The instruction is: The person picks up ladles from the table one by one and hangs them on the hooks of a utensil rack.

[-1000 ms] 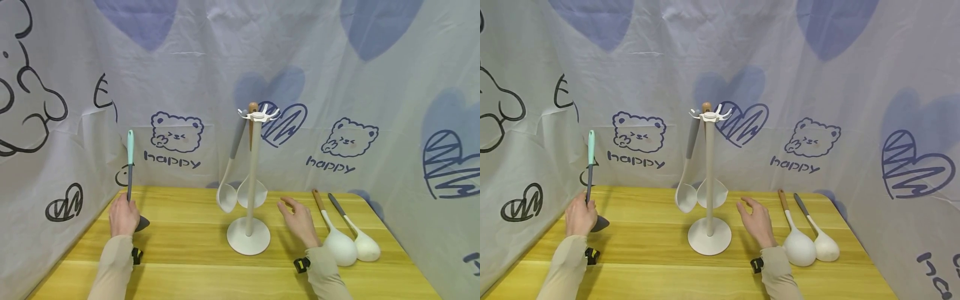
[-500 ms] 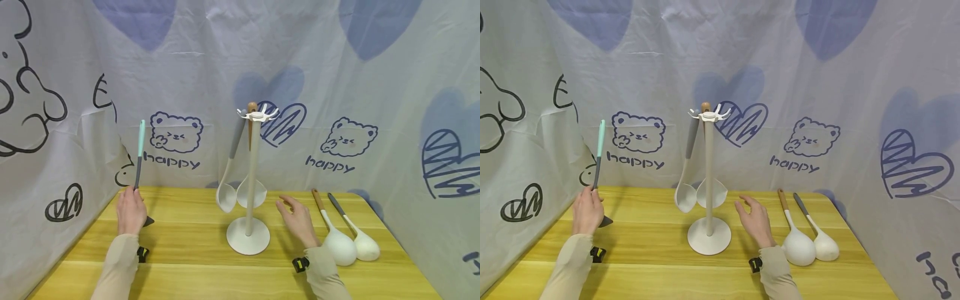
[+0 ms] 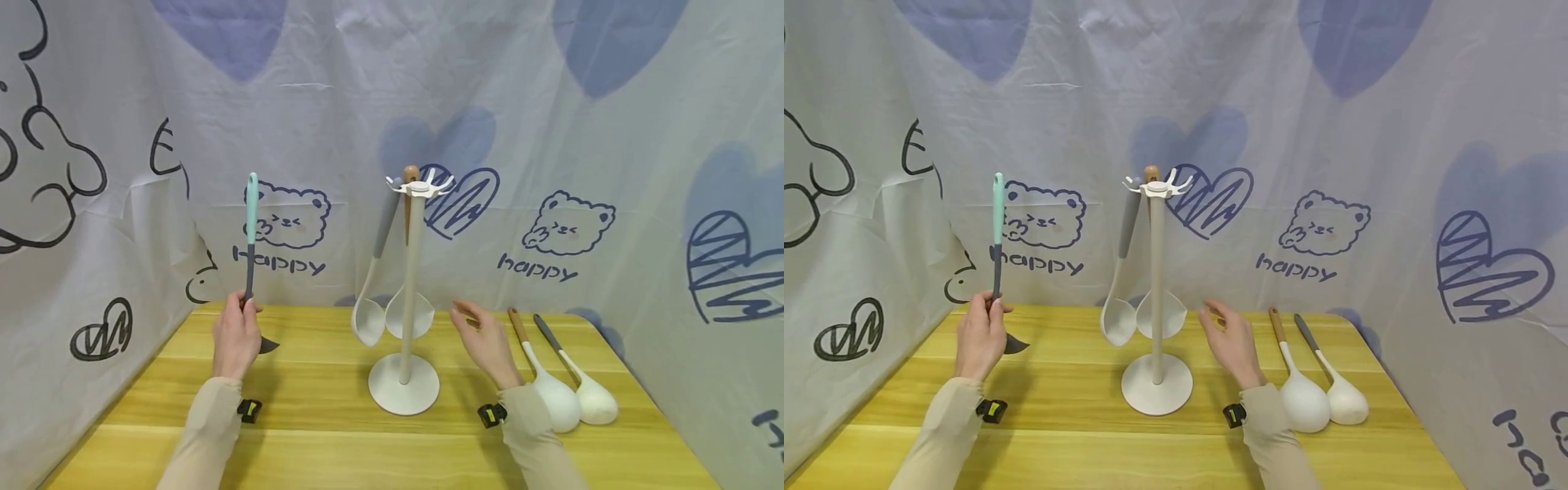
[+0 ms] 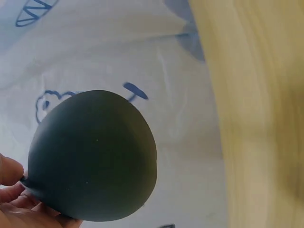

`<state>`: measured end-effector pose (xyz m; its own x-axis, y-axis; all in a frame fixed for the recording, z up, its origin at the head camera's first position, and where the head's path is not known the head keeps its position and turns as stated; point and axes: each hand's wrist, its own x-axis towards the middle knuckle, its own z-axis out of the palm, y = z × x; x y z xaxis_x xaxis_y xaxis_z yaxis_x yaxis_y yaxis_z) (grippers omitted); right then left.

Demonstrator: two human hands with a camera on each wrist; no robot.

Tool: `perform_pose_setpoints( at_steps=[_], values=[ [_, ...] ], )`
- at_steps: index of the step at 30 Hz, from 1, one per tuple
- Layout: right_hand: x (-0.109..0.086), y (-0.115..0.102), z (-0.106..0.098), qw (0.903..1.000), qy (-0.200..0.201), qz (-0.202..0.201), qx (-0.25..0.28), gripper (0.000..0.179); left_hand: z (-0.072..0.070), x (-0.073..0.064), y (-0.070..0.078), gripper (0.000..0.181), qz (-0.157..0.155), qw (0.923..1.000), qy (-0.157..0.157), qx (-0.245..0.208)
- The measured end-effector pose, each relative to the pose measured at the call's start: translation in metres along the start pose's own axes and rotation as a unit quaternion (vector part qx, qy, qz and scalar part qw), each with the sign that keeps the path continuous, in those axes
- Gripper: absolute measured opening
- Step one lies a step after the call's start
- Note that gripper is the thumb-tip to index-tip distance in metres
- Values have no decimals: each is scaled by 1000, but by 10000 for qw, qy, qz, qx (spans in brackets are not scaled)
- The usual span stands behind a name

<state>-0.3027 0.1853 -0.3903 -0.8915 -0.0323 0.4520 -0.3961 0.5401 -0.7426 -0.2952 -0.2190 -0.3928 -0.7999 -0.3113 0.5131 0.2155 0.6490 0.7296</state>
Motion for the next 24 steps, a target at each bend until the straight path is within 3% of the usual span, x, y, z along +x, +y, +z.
perform_pose_setpoints(
  at_steps=[6, 12, 18, 24],
  values=[
    [12, -18, -1, 9995, -10, -281, 152, 39, 5, -3, 12, 35, 257, 9996, -79, -27],
    [23, -41, -2, 9968, 233, -670, 377, 36, 10, -6, 20, 34, 351, 9992, 2, -194],
    [33, -57, -7, 9948, 273, -798, 574, 37, 17, -7, 28, 30, 522, 9974, 128, -474],
    [43, -71, -14, 9875, 682, -1040, 967, 33, 22, -9, 37, 25, 783, 9946, -36, -687]
  ],
)
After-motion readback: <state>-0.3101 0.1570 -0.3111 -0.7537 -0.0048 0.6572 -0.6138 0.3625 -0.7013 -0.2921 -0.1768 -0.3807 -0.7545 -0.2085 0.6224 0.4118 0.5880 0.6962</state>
